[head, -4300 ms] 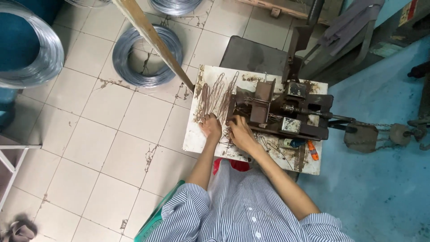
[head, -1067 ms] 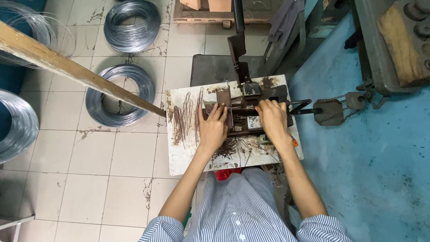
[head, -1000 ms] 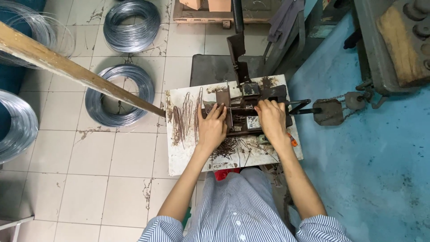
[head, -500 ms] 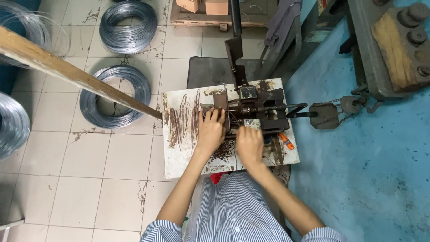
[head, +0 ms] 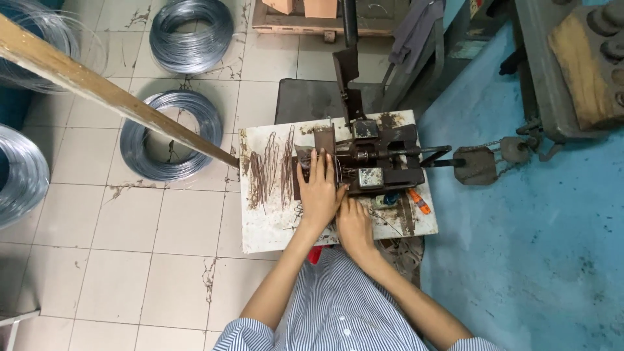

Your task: Feeding metal wires into a manual machine and operating a lever to cut or bend them.

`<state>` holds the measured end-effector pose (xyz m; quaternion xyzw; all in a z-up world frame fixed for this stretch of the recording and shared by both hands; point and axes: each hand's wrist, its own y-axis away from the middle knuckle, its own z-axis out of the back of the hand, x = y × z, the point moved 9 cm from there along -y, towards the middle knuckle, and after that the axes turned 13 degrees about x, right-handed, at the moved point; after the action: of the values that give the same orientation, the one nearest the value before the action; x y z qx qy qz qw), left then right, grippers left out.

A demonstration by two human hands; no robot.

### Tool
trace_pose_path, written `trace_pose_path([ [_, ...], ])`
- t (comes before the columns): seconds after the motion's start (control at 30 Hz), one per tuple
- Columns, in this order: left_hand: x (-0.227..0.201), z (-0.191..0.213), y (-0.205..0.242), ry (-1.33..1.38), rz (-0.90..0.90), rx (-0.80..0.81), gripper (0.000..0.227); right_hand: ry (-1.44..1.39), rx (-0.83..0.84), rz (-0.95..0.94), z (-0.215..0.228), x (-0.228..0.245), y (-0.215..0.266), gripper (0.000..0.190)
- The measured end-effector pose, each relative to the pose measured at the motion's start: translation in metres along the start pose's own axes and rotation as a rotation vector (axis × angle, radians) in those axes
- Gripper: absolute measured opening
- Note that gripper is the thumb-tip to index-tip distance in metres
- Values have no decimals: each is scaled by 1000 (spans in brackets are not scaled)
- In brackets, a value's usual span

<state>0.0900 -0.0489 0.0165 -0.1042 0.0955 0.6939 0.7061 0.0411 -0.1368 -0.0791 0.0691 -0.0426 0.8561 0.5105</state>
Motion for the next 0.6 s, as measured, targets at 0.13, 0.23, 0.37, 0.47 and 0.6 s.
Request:
trace_pose_path([
  [0.13, 1, -14, 0, -15, 23, 17, 85, -98, 152, 6, 2, -20, 3, 45],
  [0.23, 4, -14, -3, 132, 33, 79, 86, -222, 265, -63, 24, -44, -6, 34],
  [0.37, 1, -18, -6, 43, 15, 153, 88, -392, -13, -252, 79, -90, -21, 24],
  [0.47, 0, -30, -9, -84, 27, 119, 83, -579, -292, -427, 106, -128, -20, 40],
  [0.6, -10, -26, -14, -150, 13, 12, 82, -638, -539, -722, 64, -248, -46, 53],
])
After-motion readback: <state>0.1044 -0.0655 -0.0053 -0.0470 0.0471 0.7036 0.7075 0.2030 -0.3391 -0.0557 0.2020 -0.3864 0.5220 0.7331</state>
